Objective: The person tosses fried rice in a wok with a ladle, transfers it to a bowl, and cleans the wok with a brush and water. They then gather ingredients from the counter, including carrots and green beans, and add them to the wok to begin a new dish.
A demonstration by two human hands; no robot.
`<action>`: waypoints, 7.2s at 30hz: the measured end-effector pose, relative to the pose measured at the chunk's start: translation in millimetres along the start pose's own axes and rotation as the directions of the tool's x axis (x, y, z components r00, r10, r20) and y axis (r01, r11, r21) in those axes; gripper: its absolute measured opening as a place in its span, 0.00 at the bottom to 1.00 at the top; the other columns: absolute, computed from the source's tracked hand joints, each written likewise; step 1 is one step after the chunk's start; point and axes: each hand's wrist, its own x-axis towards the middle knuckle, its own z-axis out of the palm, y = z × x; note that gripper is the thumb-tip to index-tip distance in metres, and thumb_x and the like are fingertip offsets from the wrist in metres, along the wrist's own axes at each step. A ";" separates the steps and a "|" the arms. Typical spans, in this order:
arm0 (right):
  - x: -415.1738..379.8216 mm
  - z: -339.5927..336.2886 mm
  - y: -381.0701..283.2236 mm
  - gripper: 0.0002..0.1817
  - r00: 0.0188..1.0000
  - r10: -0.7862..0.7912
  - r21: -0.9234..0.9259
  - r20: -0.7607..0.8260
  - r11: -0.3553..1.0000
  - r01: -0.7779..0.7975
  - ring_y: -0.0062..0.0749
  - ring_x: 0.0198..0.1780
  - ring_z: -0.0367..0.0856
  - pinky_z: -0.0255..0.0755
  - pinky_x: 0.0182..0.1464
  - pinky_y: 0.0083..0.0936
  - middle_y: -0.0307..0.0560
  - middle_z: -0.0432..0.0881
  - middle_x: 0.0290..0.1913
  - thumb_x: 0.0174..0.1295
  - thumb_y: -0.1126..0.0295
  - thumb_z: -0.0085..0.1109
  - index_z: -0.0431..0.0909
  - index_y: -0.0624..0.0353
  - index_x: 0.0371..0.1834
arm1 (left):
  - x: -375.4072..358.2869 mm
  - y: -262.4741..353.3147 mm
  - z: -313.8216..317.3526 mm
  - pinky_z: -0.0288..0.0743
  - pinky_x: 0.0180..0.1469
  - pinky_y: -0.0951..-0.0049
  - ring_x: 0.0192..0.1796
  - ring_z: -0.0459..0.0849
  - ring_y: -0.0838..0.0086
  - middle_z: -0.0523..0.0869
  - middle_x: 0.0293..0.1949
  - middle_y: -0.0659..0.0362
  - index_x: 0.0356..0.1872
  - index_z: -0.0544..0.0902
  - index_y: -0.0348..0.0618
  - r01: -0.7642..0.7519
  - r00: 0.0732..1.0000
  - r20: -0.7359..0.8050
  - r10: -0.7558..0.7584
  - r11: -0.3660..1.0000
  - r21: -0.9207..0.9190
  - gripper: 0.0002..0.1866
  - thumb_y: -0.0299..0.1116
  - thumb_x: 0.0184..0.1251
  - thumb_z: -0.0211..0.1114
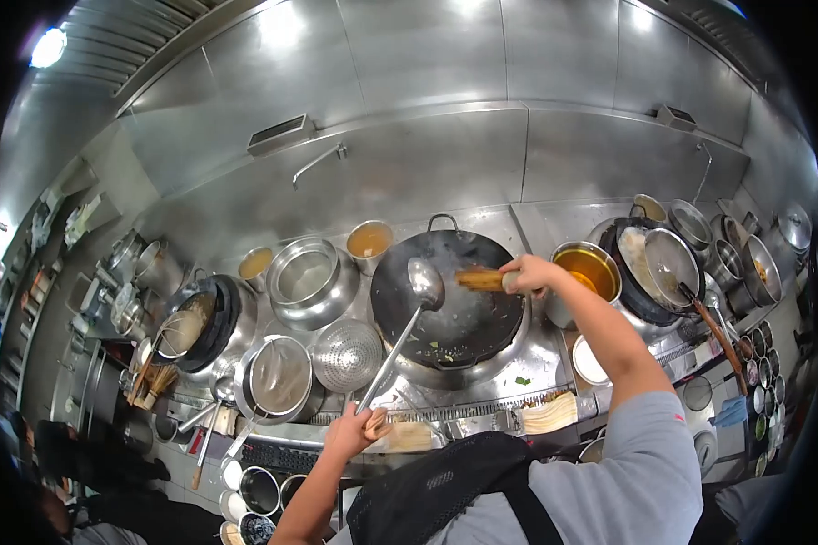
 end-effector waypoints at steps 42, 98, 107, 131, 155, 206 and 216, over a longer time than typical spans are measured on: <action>13.8 52.9 17.0 0.37 0.871 -0.424 -0.406 -0.249 0.862 0.303 0.44 0.38 0.92 0.86 0.33 0.34 0.56 0.90 0.52 0.54 0.58 0.76 0.79 0.43 0.71 | 3.0 38.4 10.9 0.85 0.56 0.67 0.51 0.89 0.71 0.89 0.50 0.54 0.57 0.81 0.34 0.083 0.970 -0.035 -0.239 0.466 -0.881 0.32 0.33 0.53 0.87; 145.7 163.2 -50.0 0.31 1.000 -0.006 0.354 -0.006 0.935 0.008 0.27 0.18 0.78 0.70 0.16 0.28 0.44 0.81 0.27 0.67 0.57 0.68 0.76 0.44 0.74 | -67.6 22.2 17.2 0.86 0.55 0.63 0.54 0.89 0.64 0.88 0.56 0.47 0.65 0.75 0.30 -0.132 0.865 -0.018 -0.502 -0.192 -0.972 0.29 0.31 0.66 0.75; 42.8 86.5 -24.5 0.34 0.987 0.069 -0.242 0.147 0.970 -0.032 0.39 0.29 0.89 0.86 0.28 0.34 0.53 0.90 0.42 0.57 0.47 0.70 0.83 0.44 0.69 | -141.5 5.5 5.9 0.90 0.44 0.57 0.46 0.91 0.54 0.86 0.52 0.39 0.67 0.70 0.34 -0.269 0.730 -0.043 -0.682 -0.229 -0.936 0.33 0.40 0.68 0.73; 127.2 194.5 -63.6 0.31 0.992 -0.106 0.386 0.067 0.920 0.072 0.33 0.18 0.82 0.74 0.17 0.31 0.47 0.85 0.30 0.70 0.54 0.64 0.72 0.44 0.76 | -120.0 -7.2 19.7 0.89 0.45 0.57 0.45 0.90 0.57 0.86 0.48 0.46 0.70 0.69 0.39 -0.211 0.794 0.025 -0.608 -0.314 -0.926 0.37 0.47 0.67 0.75; 170.3 167.9 15.6 0.30 0.920 -0.054 -0.024 -0.387 0.999 0.049 0.63 0.58 0.86 0.80 0.61 0.51 0.65 0.88 0.54 0.64 0.49 0.67 0.79 0.42 0.69 | -113.3 -15.2 27.3 0.83 0.40 0.66 0.36 0.84 0.65 0.82 0.38 0.52 0.51 0.77 0.33 -0.311 0.713 0.151 -0.684 -0.503 -0.806 0.25 0.32 0.52 0.73; -245.7 308.5 195.1 0.34 0.774 0.148 0.464 -0.616 0.862 0.205 0.42 0.70 0.78 0.67 0.74 0.36 0.60 0.80 0.69 0.72 0.63 0.65 0.69 0.63 0.78 | 185.3 109.1 155.8 0.86 0.33 0.50 0.31 0.85 0.54 0.83 0.35 0.52 0.39 0.78 0.43 0.339 0.832 0.543 -0.118 -0.667 -0.664 0.05 0.31 0.67 0.64; -261.5 334.9 220.7 0.29 0.775 0.475 0.780 -0.416 0.625 0.035 0.25 0.22 0.80 0.75 0.22 0.25 0.53 0.88 0.48 0.71 0.61 0.65 0.76 0.57 0.74 | 134.9 92.6 107.7 0.83 0.27 0.56 0.30 0.86 0.58 0.85 0.33 0.55 0.39 0.78 0.49 0.409 0.843 0.536 -0.055 -0.582 -0.703 0.04 0.33 0.69 0.64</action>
